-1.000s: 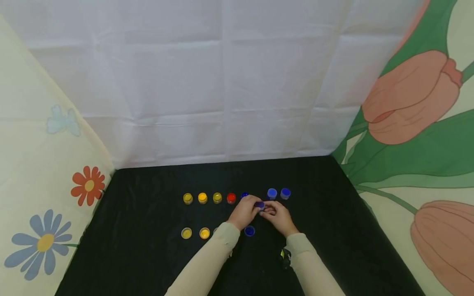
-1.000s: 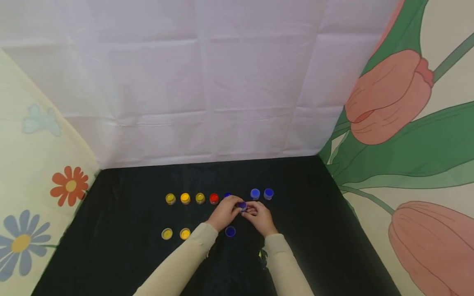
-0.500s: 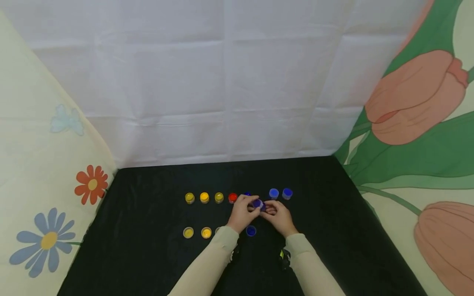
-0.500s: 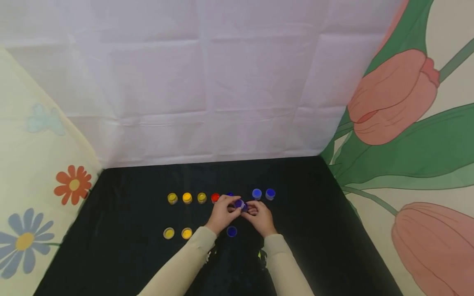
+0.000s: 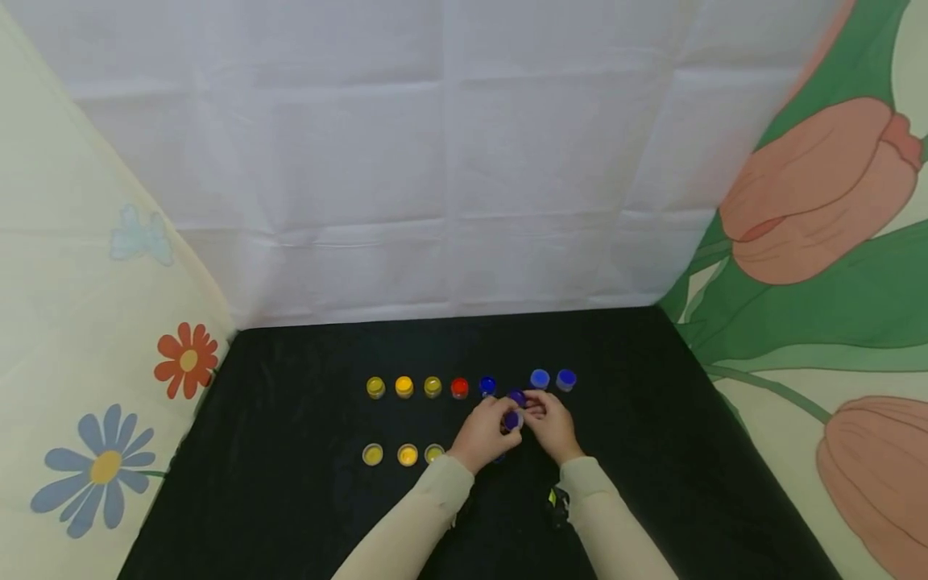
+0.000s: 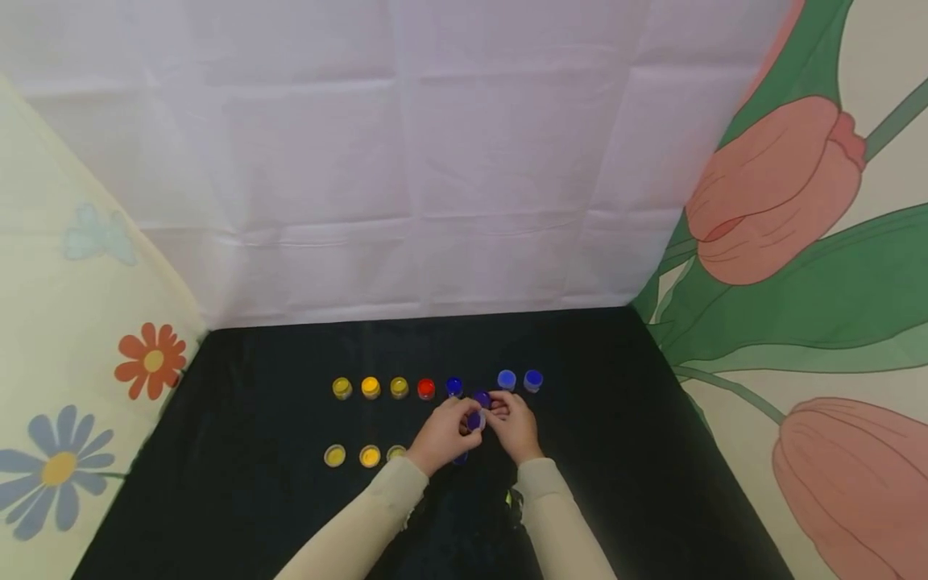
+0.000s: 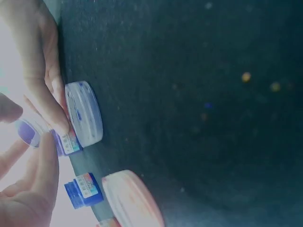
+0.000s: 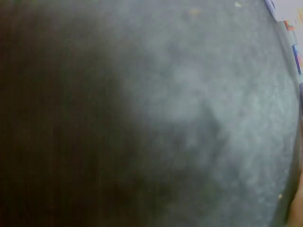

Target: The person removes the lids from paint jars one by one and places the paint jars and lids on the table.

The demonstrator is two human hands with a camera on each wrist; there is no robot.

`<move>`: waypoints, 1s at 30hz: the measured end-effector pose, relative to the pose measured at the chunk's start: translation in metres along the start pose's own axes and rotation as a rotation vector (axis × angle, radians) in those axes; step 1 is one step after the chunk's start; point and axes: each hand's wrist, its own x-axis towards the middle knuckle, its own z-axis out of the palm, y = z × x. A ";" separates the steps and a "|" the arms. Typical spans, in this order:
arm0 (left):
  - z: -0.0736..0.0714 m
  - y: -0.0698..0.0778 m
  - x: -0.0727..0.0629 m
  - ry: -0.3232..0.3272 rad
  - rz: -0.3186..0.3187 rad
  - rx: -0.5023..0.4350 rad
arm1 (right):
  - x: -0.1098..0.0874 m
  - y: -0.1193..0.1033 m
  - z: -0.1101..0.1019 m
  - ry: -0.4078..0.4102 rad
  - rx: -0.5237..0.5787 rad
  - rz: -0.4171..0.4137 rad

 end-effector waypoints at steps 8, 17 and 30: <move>0.007 0.002 -0.013 -0.049 0.013 0.083 | 0.001 0.001 0.003 0.061 -0.012 0.011; 0.012 0.007 -0.017 -0.091 0.034 0.101 | 0.005 0.001 0.007 0.126 -0.035 0.039; 0.024 0.006 -0.010 -0.045 0.124 0.373 | 0.007 -0.001 0.015 0.224 -0.096 0.049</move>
